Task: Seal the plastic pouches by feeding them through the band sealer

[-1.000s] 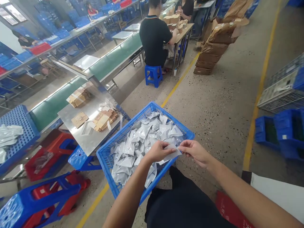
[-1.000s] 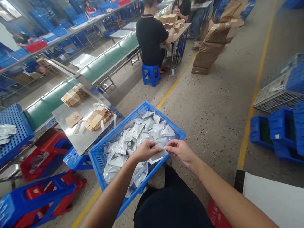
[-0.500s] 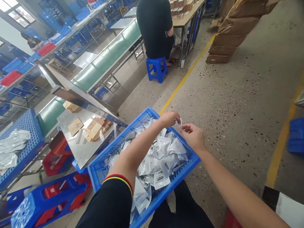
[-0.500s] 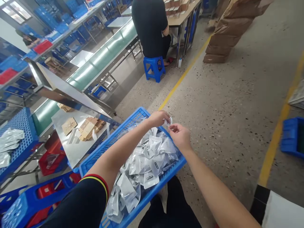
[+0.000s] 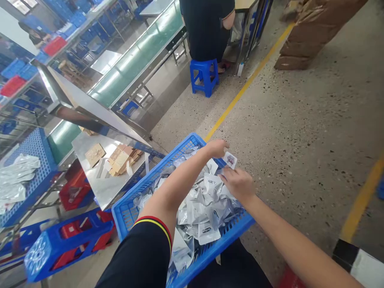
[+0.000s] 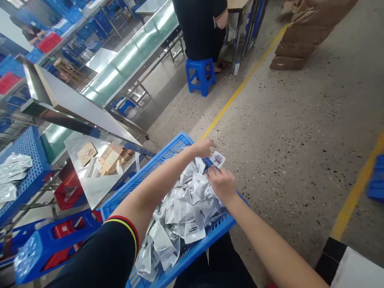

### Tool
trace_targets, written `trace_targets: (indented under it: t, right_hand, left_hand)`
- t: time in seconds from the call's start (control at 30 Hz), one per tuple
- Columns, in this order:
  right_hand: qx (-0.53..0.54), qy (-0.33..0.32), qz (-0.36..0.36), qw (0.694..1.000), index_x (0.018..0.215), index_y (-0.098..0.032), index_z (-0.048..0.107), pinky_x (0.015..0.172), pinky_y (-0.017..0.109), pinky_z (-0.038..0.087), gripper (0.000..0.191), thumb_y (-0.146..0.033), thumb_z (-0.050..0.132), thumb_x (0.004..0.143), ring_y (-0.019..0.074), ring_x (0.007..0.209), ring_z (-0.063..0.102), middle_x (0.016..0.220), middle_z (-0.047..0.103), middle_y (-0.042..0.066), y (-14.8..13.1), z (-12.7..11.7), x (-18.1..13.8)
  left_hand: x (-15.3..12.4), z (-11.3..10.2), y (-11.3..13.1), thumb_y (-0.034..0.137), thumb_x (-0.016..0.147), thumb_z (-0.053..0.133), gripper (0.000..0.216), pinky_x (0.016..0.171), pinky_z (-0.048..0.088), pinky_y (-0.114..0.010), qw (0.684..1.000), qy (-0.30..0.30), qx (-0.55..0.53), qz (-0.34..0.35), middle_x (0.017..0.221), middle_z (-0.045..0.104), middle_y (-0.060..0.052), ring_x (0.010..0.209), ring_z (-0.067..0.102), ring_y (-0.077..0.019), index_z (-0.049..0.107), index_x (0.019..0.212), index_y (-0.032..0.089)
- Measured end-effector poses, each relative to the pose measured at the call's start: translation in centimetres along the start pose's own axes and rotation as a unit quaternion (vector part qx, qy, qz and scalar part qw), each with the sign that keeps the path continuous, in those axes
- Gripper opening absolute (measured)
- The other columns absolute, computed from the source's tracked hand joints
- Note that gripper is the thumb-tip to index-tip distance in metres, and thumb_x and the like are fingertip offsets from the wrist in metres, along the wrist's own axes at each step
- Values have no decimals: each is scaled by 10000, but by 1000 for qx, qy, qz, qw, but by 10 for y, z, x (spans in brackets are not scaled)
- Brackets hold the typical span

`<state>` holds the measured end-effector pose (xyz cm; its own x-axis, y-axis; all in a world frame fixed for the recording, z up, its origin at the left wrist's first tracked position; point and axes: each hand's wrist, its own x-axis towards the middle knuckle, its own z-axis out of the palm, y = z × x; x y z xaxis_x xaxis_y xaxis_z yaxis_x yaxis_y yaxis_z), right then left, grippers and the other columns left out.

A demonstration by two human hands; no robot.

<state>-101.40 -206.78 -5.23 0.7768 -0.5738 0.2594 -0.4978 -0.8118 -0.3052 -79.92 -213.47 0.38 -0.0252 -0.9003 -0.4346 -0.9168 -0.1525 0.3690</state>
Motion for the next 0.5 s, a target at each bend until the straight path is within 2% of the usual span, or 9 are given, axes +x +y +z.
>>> trace_targets:
  t: [0.07,0.13,0.2,0.23,0.3,0.33,0.4,0.47,0.5]
  right_hand:
    - [-9,-9,-68,998,1106,-164,824,851,377,447,220,-220,626,1029,303,1037,680,1269,804,173,3,-9,-11]
    - [23,-18,-65,997,1111,-187,834,934,392,462,244,-240,609,1035,311,1128,683,1267,809,153,9,-16,-17]
    - [69,-38,56,995,1150,-187,834,926,383,488,338,-375,566,1066,304,1088,712,1176,827,157,15,-20,-14]
    - [88,-66,143,984,1152,-171,835,877,373,501,427,-463,534,1075,304,1020,729,1120,829,172,17,-20,-10]
    - [95,-150,295,939,1127,-122,842,765,365,490,622,-612,463,1069,319,894,739,1044,819,220,18,-18,-1]
    - [85,-192,333,919,1130,-99,843,735,372,471,709,-662,418,1067,332,873,740,1042,810,251,18,-17,3]
    - [50,-237,350,905,1199,-49,831,728,403,438,864,-730,316,1065,361,897,745,1103,785,323,16,-12,8]
    - [4,-227,338,913,1262,0,811,729,437,422,988,-774,233,1056,371,895,750,1119,759,382,15,-8,10]
    - [-23,-217,325,920,1257,26,812,724,450,423,1028,-786,215,1052,372,865,752,1073,753,403,13,-7,11]
  left_hand:
    - [-32,-6,-2,-8,844,605,620,1208,475,-325,992,113,-47,11,1516,701,-98,1400,646,-237,752,1412,192]
    - [-82,-3,-7,22,892,590,520,1231,468,-325,959,257,-119,24,1485,722,-83,1385,660,-213,781,1343,195]
    - [-147,12,-18,67,935,593,413,1214,498,-345,917,363,-167,5,1400,769,-67,1326,698,-205,803,1257,215]
    - [-185,25,-27,99,966,581,369,1201,514,-372,905,389,-172,-16,1363,783,-83,1309,707,-216,799,1244,207]
    - [-264,62,-49,154,1011,536,329,1142,559,-449,878,439,-177,-75,1278,796,-138,1229,738,-257,782,1227,177]
    - [-305,86,-62,186,1020,531,320,1134,556,-488,855,472,-175,-124,1274,784,-168,1218,734,-284,768,1234,158]
    - [-382,141,-86,284,1015,594,335,1179,504,-511,779,535,-127,-300,1334,746,-182,1303,680,-319,735,1294,163]
    - [-449,199,-102,357,997,645,497,1210,437,-580,688,527,-94,-490,1460,653,-253,1419,579,-389,640,1424,103]
    - [-477,227,-105,375,996,651,554,1185,439,-609,657,501,-100,-555,1459,641,-281,1418,567,-417,597,1456,71]
